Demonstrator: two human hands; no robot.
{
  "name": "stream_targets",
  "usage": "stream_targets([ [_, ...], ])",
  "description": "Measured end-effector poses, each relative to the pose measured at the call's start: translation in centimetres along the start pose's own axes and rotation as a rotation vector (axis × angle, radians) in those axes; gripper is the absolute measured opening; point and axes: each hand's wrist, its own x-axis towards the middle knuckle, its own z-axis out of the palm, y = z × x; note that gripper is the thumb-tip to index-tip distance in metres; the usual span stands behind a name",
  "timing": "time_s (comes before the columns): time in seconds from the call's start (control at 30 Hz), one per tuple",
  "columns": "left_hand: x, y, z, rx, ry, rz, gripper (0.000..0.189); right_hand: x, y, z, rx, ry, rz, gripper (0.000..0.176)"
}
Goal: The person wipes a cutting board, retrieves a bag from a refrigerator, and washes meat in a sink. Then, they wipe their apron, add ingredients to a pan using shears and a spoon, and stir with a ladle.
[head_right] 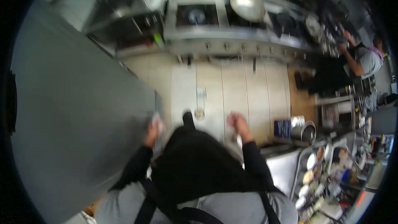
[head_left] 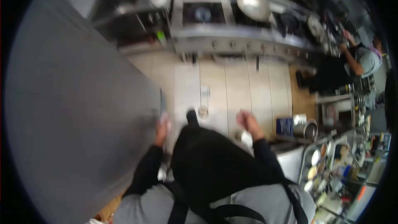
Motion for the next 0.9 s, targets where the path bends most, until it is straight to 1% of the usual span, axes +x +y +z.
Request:
stream_targets([
  [0.03,0.9,6.1,0.7,0.012,-0.089,-0.065,0.040,-0.1,-0.7,-1.2,-0.173,0.062,-0.034,0.032],
  [0.07,3.3,8.3,1.5,-0.078,-0.078,-0.090,0.044,0.4,-0.4,-3.2,-0.213,0.046,-0.128,0.028],
  [0.1,6.3,11.6,2.8,-0.108,-0.004,-0.236,0.047,0.3,-0.9,-2.8,-0.323,0.224,-0.058,0.023],
  [0.13,9.5,12.8,3.8,-0.185,-0.024,-0.141,0.050,0.5,-2.2,-2.0,-0.439,0.387,-0.011,0.018],
  [0.17,11.6,15.3,4.5,-0.153,-0.031,-0.144,0.051,0.6,-1.7,-2.2,-0.434,0.406,0.023,0.018],
  [0.2,12.9,17.8,4.9,-0.127,-0.037,-0.136,0.051,0.1,-0.8,-2.7,-0.351,0.459,0.101,0.013],
  [0.23,14.5,19.1,5.4,-0.114,-0.052,-0.161,0.051,-0.2,0.5,-4.2,-0.263,0.515,0.181,0.010],
  [0.27,16.6,20.6,5.7,-0.190,-0.036,-0.172,0.053,1.0,4.3,-8.6,-0.126,0.374,0.235,0.015],
  [0.3,18.7,21.6,6.1,-0.268,-0.019,-0.176,0.055,3.1,12.2,-16.1,-0.876,0.191,0.017,0.015],
  [0.33,20.7,21.7,6.3,-0.261,-0.029,-0.184,0.055,-0.5,5.0,-7.7,-1.263,0.032,-0.073,0.017],
  [0.37,22.6,21.7,6.3,-0.300,-0.007,-0.182,0.054,0.1,6.7,-7.9,-0.790,0.231,0.210,0.018],
  [0.4,24.4,21.9,6.4,-0.341,0.022,-0.176,0.053,-0.4,5.1,-5.6,-1.665,0.080,-0.206,0.024],
  [0.43,25.3,22.7,6.7,-0.323,0.050,-0.162,0.051,1.2,4.6,-3.8,-1.257,0.405,0.080,0.028],
  [0.47,26.5,22.8,6.9,-0.318,0.065,-0.161,0.051,3.1,3.9,-2.7,-0.810,0.679,0.350,0.032],
  [0.5,27.9,23.1,7.0,-0.283,0.113,-0.177,0.048,5.3,2.3,-2.3,-0.812,0.656,0.345,0.032],
  [0.53,29.2,24.0,6.8,-0.250,0.173,-0.186,0.045,8.1,0.6,-2.4,-0.808,0.683,0.238,0.035],
  [0.57,30.0,25.3,6.6,-0.079,0.233,-0.238,0.046,11.5,-1.6,-1.9,-0.806,0.693,0.131,0.038],
  [0.6,30.7,26.4,6.3,-0.006,0.218,-0.238,0.044,14.9,-4.0,-1.4,-0.716,0.708,0.108,0.033],
  [0.63,32.0,25.4,4.8,0.118,0.178,-0.232,0.043,18.3,-5.6,-1.9,-0.832,0.647,-0.155,0.026],
  [0.67,33.5,24.0,3.5,0.235,0.131,-0.228,0.041,19.8,-11.3,2.2,-0.584,0.562,-0.179,0.022],
  [0.7,34.4,24.5,2.9,0.292,0.043,-0.254,0.045,23.1,-14.3,3.3,-0.442,0.435,-0.342,0.019],
  [0.73,35.4,24.6,2.3,0.349,-0.052,-0.284,0.049,25.0,-19.6,6.8,-0.510,0.411,-0.351,0.018],
  [0.77,37.6,20.1,0.1,0.636,-0.029,-0.111,0.057,26.8,-23.6,9.3,-0.499,0.353,-0.428,0.018],
  [0.8,37.5,22.4,0.3,0.890,0.012,-0.063,0.065,29.0,-26.7,10.6,-0.518,0.303,-0.490,0.020],
  [0.87,39.0,24.5,0.5,0.590,-0.060,-0.452,0.070,30.9,-33.7,16.0,-0.546,0.287,-0.571,0.019],
  [0.9,38.9,25.8,-0.1,0.836,-0.220,0.037,0.069,31.7,-36.5,18.8,-0.535,0.277,-0.591,0.019],
])
